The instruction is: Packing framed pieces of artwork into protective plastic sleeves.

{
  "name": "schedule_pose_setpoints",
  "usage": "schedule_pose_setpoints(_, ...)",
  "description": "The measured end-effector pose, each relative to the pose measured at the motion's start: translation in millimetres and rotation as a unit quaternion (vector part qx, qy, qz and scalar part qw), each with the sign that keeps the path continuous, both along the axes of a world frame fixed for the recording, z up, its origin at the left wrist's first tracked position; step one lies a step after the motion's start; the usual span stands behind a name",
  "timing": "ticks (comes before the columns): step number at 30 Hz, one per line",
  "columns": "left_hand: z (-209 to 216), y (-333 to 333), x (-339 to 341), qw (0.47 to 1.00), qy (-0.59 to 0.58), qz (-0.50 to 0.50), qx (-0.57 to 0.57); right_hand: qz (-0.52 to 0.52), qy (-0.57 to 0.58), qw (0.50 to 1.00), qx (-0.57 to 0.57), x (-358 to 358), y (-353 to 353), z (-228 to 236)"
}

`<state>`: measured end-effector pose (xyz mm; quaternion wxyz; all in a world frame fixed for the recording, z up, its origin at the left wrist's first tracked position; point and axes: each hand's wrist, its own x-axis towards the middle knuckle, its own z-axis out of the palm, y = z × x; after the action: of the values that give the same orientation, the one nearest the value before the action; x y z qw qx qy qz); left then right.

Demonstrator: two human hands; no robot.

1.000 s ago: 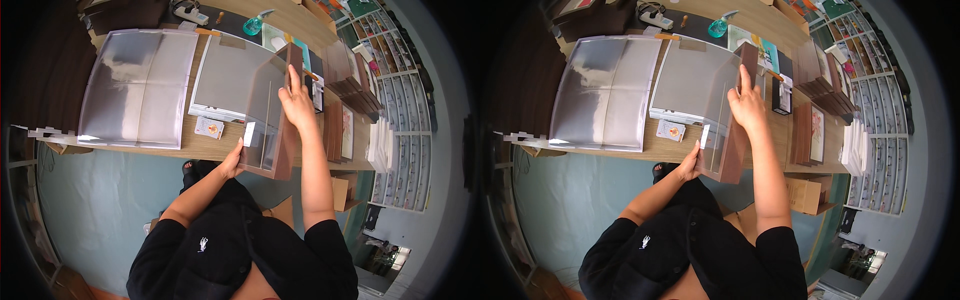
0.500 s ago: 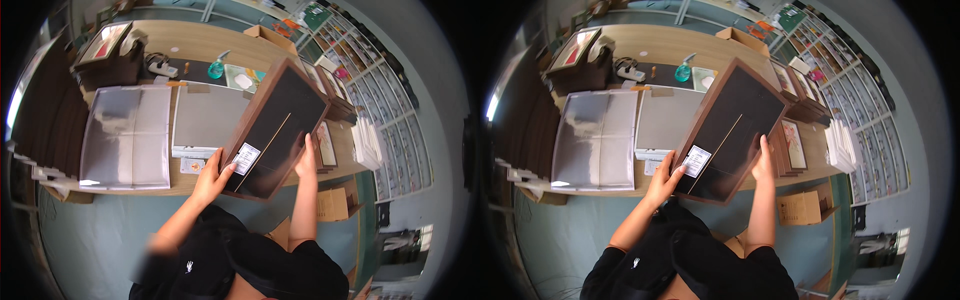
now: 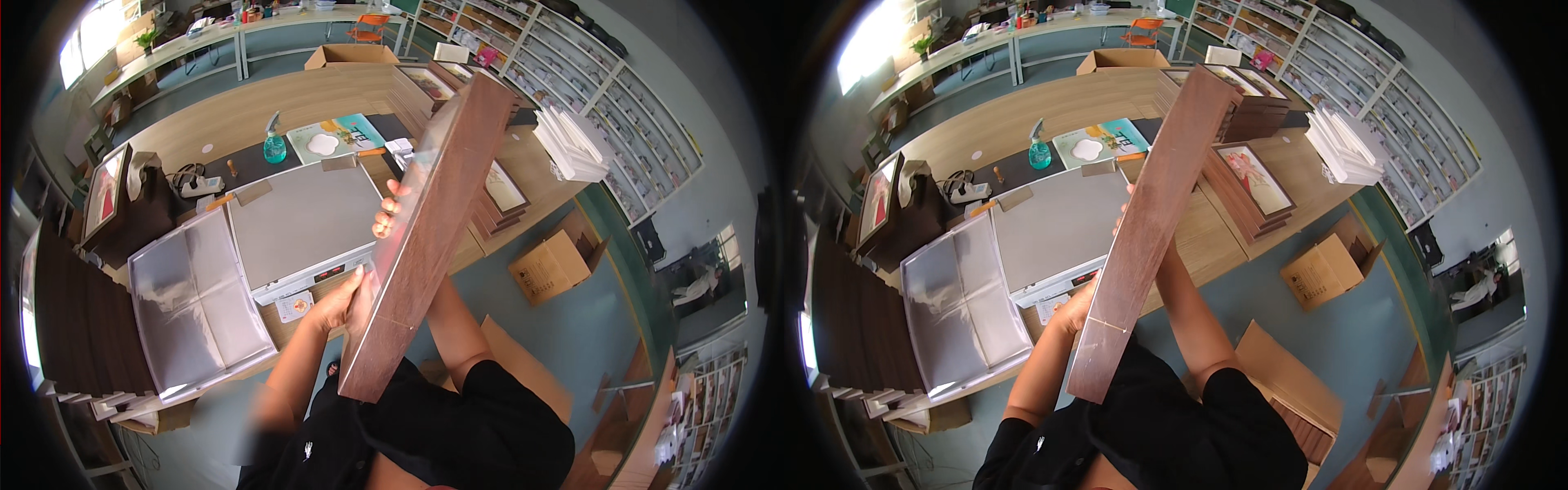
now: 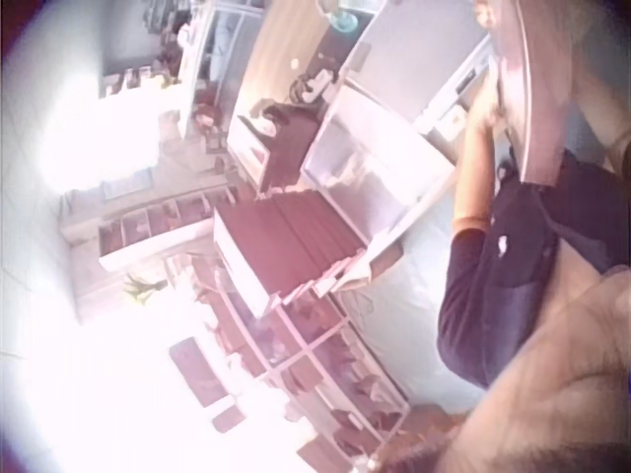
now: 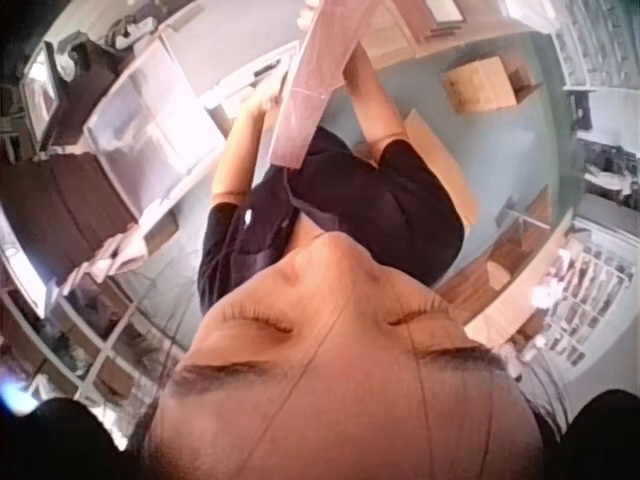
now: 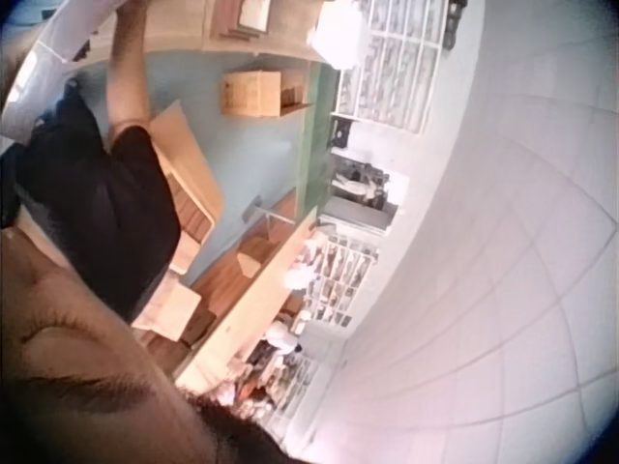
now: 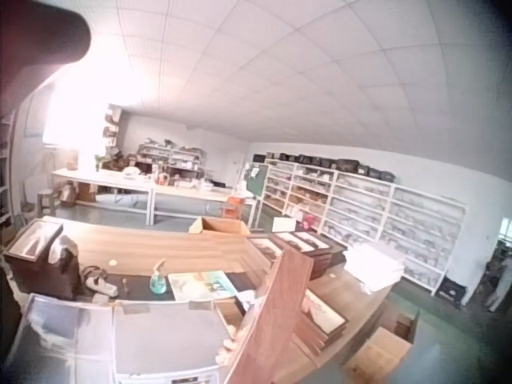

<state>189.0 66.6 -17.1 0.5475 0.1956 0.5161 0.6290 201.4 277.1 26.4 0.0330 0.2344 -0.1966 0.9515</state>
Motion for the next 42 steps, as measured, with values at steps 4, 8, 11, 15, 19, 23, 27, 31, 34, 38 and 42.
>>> schedule_pose_setpoints(4,17,5,-1,0.969,-0.211,-0.050,0.117,-0.086,-0.235,0.968,0.007,26,-27,81)
schedule_pose_setpoints(8,48,21,-6,0.991,-0.084,0.017,0.100,-0.267,-0.142,0.946,0.119,69,6,85)
schedule_pose_setpoints(11,67,56,-9,0.983,0.037,0.110,0.144,-0.445,-0.305,0.818,0.199,118,55,100)
schedule_pose_setpoints(15,60,112,-4,0.959,0.196,0.158,0.133,-0.399,-0.251,0.839,0.272,147,103,99)
schedule_pose_setpoints(19,46,180,19,0.957,0.218,0.132,0.141,-0.523,-0.416,0.694,0.266,156,166,61)
schedule_pose_setpoints(23,20,247,24,0.967,0.208,0.110,0.094,-0.579,-0.410,0.650,0.272,166,213,57)
schedule_pose_setpoints(27,-16,313,16,0.989,0.141,0.031,0.038,-0.578,-0.361,0.637,0.361,165,265,66)
schedule_pose_setpoints(31,-32,359,30,0.998,0.008,0.052,0.015,-0.565,-0.356,0.603,0.436,164,314,58)
schedule_pose_setpoints(34,-14,382,39,0.999,0.004,0.032,-0.007,-0.544,-0.351,0.626,0.435,158,360,41)
schedule_pose_setpoints(38,-15,428,65,0.980,0.160,0.111,0.047,-0.439,-0.503,0.663,0.340,162,457,-5)
schedule_pose_setpoints(42,-7,476,80,0.978,0.174,0.111,0.036,-0.290,-0.544,0.662,0.427,164,529,-22)
